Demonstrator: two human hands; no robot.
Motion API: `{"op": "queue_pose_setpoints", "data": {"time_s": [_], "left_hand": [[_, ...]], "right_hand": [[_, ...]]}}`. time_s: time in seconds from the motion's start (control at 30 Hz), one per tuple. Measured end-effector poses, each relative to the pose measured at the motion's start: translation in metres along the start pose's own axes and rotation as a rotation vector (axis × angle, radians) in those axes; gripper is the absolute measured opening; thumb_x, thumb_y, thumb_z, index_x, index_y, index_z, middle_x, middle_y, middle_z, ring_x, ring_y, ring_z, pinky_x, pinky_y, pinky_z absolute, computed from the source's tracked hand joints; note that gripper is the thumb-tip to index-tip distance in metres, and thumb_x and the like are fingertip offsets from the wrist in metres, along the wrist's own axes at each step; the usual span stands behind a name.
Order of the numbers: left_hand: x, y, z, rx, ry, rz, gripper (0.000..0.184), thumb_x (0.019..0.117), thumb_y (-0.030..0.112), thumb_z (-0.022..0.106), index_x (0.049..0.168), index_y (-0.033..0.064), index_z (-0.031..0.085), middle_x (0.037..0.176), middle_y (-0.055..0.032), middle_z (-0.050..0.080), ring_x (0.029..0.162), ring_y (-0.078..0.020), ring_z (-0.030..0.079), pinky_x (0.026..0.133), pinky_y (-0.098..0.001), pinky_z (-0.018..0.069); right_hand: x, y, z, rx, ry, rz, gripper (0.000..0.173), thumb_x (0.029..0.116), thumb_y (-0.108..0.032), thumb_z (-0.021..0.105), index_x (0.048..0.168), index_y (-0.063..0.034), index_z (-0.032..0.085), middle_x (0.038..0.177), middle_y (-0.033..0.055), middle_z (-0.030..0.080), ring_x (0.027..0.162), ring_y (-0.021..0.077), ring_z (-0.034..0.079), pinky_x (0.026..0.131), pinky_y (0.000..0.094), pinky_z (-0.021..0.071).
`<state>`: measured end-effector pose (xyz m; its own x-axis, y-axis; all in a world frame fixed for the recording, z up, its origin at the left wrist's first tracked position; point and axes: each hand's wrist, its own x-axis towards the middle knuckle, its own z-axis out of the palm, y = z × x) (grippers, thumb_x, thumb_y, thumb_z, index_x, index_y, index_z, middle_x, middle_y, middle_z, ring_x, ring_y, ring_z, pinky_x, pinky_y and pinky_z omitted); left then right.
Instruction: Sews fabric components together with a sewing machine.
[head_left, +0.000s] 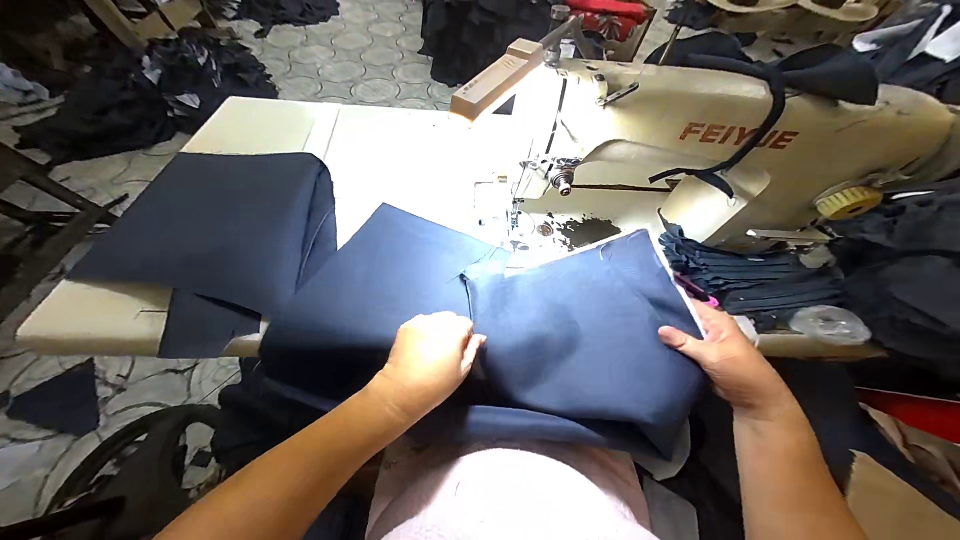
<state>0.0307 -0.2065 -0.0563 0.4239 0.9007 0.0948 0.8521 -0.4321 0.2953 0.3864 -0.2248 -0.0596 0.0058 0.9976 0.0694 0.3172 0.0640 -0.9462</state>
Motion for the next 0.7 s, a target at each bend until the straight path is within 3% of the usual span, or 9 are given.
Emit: {"op": "queue_pose_setpoints", "data": {"time_s": [0.03,0.1,0.2,0.33,0.4,0.47,0.53,0.6,0.7], "left_hand": [[0.001,-0.003,0.012,-0.029,0.201,0.107,0.027,0.0959,0.020,0.064,0.079,0.0004,0.069,0.073,-0.0143,0.064,0.071,-0.0320,0.069,0.062,-0.0478,0.0559],[0.010,0.001,0.022,-0.095,0.326,0.226,0.019,0.0946,0.017,0.066,0.096,0.0007,0.075,0.096,-0.0151,0.072,0.093,-0.0301,0.073,0.081,-0.0455,0.0606],[0.024,0.002,0.030,-0.107,0.162,0.247,0.042,0.1016,0.029,0.059,0.131,-0.0002,0.067,0.139,-0.0198,0.063,0.132,-0.0360,0.058,0.108,-0.0559,0.0460],[0.029,-0.005,0.024,0.014,-0.127,-0.002,0.068,0.1056,0.055,0.042,0.162,0.0179,0.034,0.166,-0.0201,0.030,0.153,-0.0512,0.021,0.109,-0.0808,0.0221],[0.024,0.001,0.004,0.163,-0.276,-0.199,0.071,0.1058,0.058,0.039,0.162,0.0145,0.034,0.163,-0.0306,0.027,0.145,-0.0588,0.029,0.103,-0.0762,0.0356],[0.022,0.009,-0.018,0.279,-0.409,-0.351,0.066,0.1074,0.054,0.039,0.147,0.0019,0.049,0.145,-0.0377,0.045,0.122,-0.0567,0.055,0.088,-0.0646,0.0515],[0.017,0.004,-0.021,0.266,-0.222,-0.252,0.053,0.1074,0.044,0.047,0.122,-0.0045,0.064,0.109,-0.0303,0.065,0.100,-0.0470,0.066,0.079,-0.0580,0.0544],[0.024,-0.009,-0.003,0.151,0.139,0.031,0.036,0.1010,0.030,0.061,0.105,-0.0038,0.070,0.097,-0.0228,0.069,0.094,-0.0413,0.069,0.078,-0.0579,0.0551],[0.049,-0.021,0.019,0.010,0.121,0.238,0.051,0.1050,0.032,0.050,0.143,-0.0008,0.057,0.147,-0.0200,0.057,0.140,-0.0366,0.051,0.114,-0.0571,0.0386]], "right_hand": [[-0.002,-0.002,0.003,0.067,0.051,-0.050,0.044,0.0887,-0.015,0.068,0.131,-0.0103,0.059,0.107,-0.0095,0.074,0.097,-0.0011,0.070,0.088,0.0203,0.0600],[-0.002,-0.007,0.005,0.164,0.151,-0.153,0.035,0.0925,-0.022,0.070,0.127,-0.0202,0.061,0.105,-0.0173,0.073,0.096,-0.0038,0.069,0.086,0.0183,0.0594],[0.003,-0.009,0.004,0.175,0.234,-0.165,0.035,0.0938,-0.012,0.061,0.129,-0.0168,0.059,0.105,-0.0160,0.073,0.095,-0.0038,0.070,0.087,0.0183,0.0593],[0.001,-0.005,-0.003,0.123,0.240,-0.111,0.036,0.0918,-0.011,0.060,0.128,-0.0128,0.060,0.104,-0.0134,0.073,0.094,-0.0028,0.070,0.086,0.0188,0.0598],[-0.001,-0.002,-0.005,0.078,0.246,-0.023,0.042,0.0914,-0.010,0.059,0.133,-0.0060,0.057,0.107,-0.0081,0.072,0.096,-0.0021,0.070,0.087,0.0187,0.0592],[-0.001,0.005,-0.005,0.055,0.237,0.040,0.045,0.0916,-0.010,0.060,0.136,-0.0019,0.055,0.110,-0.0035,0.071,0.097,-0.0012,0.069,0.087,0.0190,0.0590],[0.001,0.008,-0.001,0.060,0.226,0.057,0.045,0.0918,-0.009,0.061,0.136,-0.0011,0.055,0.111,-0.0020,0.071,0.098,-0.0006,0.070,0.087,0.0188,0.0589],[0.004,0.008,0.004,0.083,0.211,0.049,0.046,0.0918,-0.009,0.061,0.137,-0.0015,0.055,0.113,-0.0015,0.072,0.099,0.0002,0.070,0.088,0.0192,0.0590],[0.006,0.001,0.011,0.116,0.212,0.023,0.047,0.0901,-0.007,0.060,0.137,-0.0033,0.056,0.112,-0.0037,0.072,0.099,-0.0001,0.070,0.088,0.0201,0.0595]]}}
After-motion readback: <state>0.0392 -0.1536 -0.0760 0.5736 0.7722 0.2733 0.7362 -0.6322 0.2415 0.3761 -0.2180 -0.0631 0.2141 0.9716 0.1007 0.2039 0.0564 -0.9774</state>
